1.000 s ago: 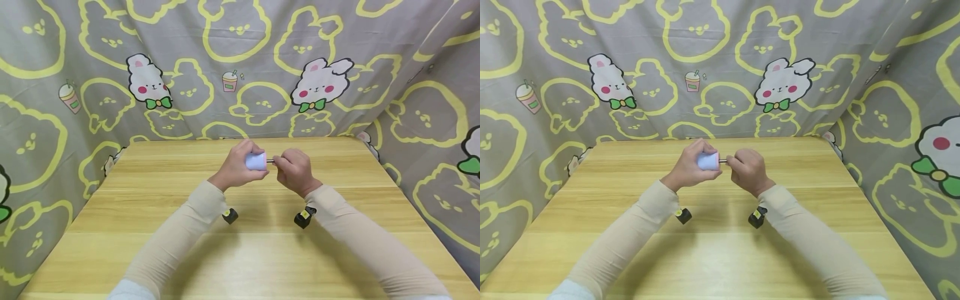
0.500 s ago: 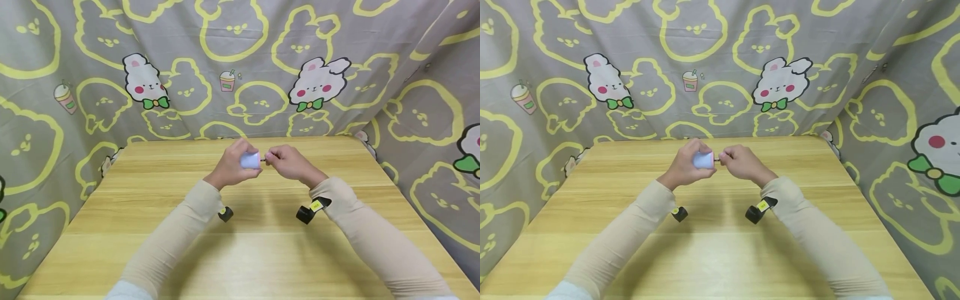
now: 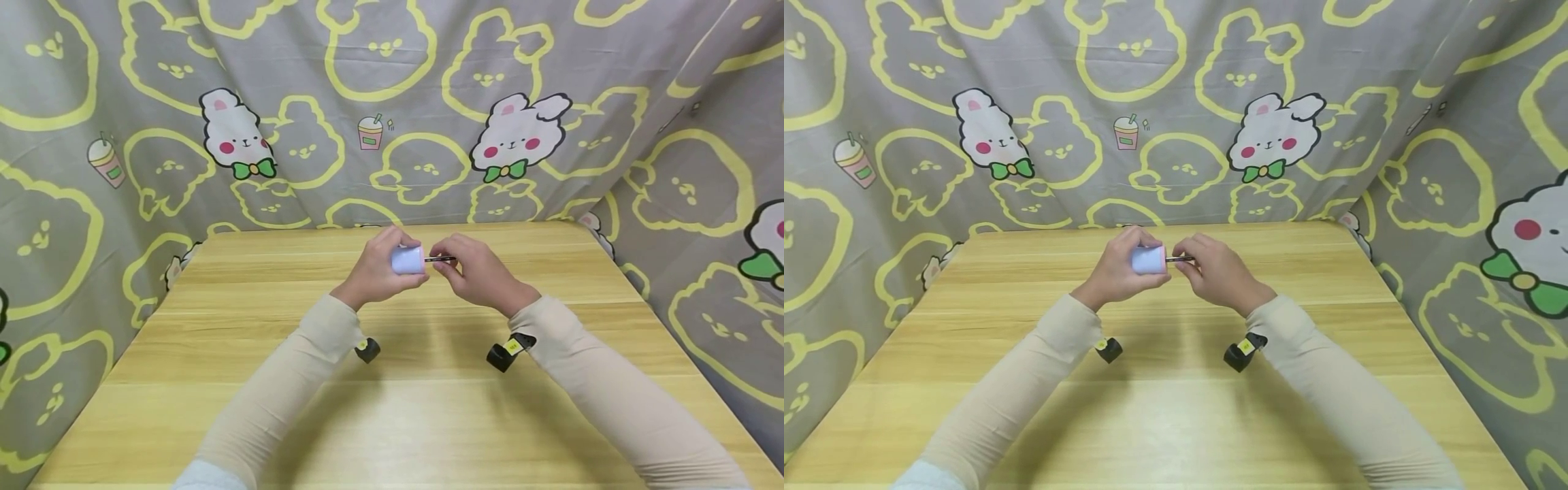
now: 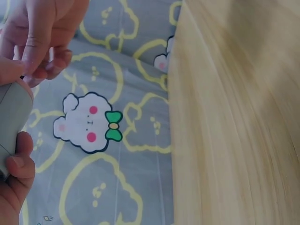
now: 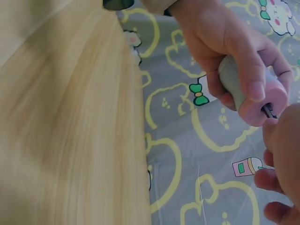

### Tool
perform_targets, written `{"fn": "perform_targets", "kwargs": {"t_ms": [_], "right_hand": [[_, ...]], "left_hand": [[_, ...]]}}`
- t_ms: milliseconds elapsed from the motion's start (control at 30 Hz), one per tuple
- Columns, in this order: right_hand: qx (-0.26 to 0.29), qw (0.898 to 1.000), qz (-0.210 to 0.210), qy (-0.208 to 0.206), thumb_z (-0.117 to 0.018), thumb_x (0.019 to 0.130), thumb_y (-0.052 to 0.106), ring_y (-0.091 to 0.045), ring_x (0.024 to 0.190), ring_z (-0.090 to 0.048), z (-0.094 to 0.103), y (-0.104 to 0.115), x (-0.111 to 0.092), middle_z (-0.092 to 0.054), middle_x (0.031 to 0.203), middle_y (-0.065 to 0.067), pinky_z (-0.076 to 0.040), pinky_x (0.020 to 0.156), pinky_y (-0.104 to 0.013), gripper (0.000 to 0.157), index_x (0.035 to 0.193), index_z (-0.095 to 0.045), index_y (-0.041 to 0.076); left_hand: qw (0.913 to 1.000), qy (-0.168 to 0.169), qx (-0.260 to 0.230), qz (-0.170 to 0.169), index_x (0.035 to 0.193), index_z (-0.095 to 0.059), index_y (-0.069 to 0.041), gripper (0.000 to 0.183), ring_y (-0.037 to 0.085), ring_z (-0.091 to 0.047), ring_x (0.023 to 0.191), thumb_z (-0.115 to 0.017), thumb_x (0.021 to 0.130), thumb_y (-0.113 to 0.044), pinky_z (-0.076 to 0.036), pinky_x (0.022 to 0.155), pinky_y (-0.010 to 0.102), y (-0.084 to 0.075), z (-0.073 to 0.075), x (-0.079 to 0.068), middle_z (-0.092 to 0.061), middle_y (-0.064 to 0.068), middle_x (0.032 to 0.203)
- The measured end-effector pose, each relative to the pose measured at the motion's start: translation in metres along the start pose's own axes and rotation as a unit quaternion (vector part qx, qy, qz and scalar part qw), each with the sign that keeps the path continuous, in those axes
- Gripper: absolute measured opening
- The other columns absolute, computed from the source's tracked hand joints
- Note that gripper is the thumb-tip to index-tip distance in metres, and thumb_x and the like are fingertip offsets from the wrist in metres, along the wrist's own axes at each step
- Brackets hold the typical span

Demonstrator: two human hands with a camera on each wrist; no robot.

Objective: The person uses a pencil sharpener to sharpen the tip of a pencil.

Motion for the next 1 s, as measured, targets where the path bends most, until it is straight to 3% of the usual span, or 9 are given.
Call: {"fn": "perform_targets", "kwargs": {"t_ms": [133,367,1000], "right_hand": [[-0.074,0.997,0.033,-0.02,-0.074,0.084,0.004,-0.02,0.076,-0.061,0.001,0.002,-0.001,-0.061,0.087,-0.007,-0.052,0.067,-0.036,0.013,0.095,-0.067,0.002],[-0.18,0.979,0.087,-0.026,-0.082,0.076,0.006,-0.023,0.073,-0.059,-0.003,0.008,-0.001,-0.062,0.082,-0.006,-0.041,0.058,-0.034,0.021,0.094,-0.071,0.004],[-0.209,0.973,0.092,-0.012,-0.082,0.078,0.011,-0.018,0.061,-0.051,-0.011,0.008,0.0,-0.059,0.076,-0.005,-0.035,0.052,-0.03,0.019,0.095,-0.072,0.006]], "left_hand": [[0.9999,0.008,0.013,-0.007,0.102,-0.059,-0.001,0.043,0.021,-0.054,0.085,-0.085,0.071,-0.014,-0.049,0.066,0.029,-0.001,-0.001,0.0,-0.06,0.011,0.099],[0.9985,0.028,0.045,-0.014,0.104,-0.061,-0.003,0.042,0.021,-0.058,0.085,-0.085,0.072,-0.016,-0.051,0.068,0.029,-0.003,-0.003,0.0,-0.062,0.01,0.102],[0.9899,0.065,0.126,-0.003,0.112,-0.067,-0.01,0.041,0.021,-0.06,0.091,-0.082,0.076,-0.023,-0.051,0.072,0.032,-0.003,-0.006,-0.002,-0.066,0.007,0.107]]}}
Point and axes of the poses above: each hand's wrist, its own x-axis towards the middle knuckle, its own z-axis out of the back of the hand, y = z × x, the point moved 6 cm from there along x, towards the middle knuckle
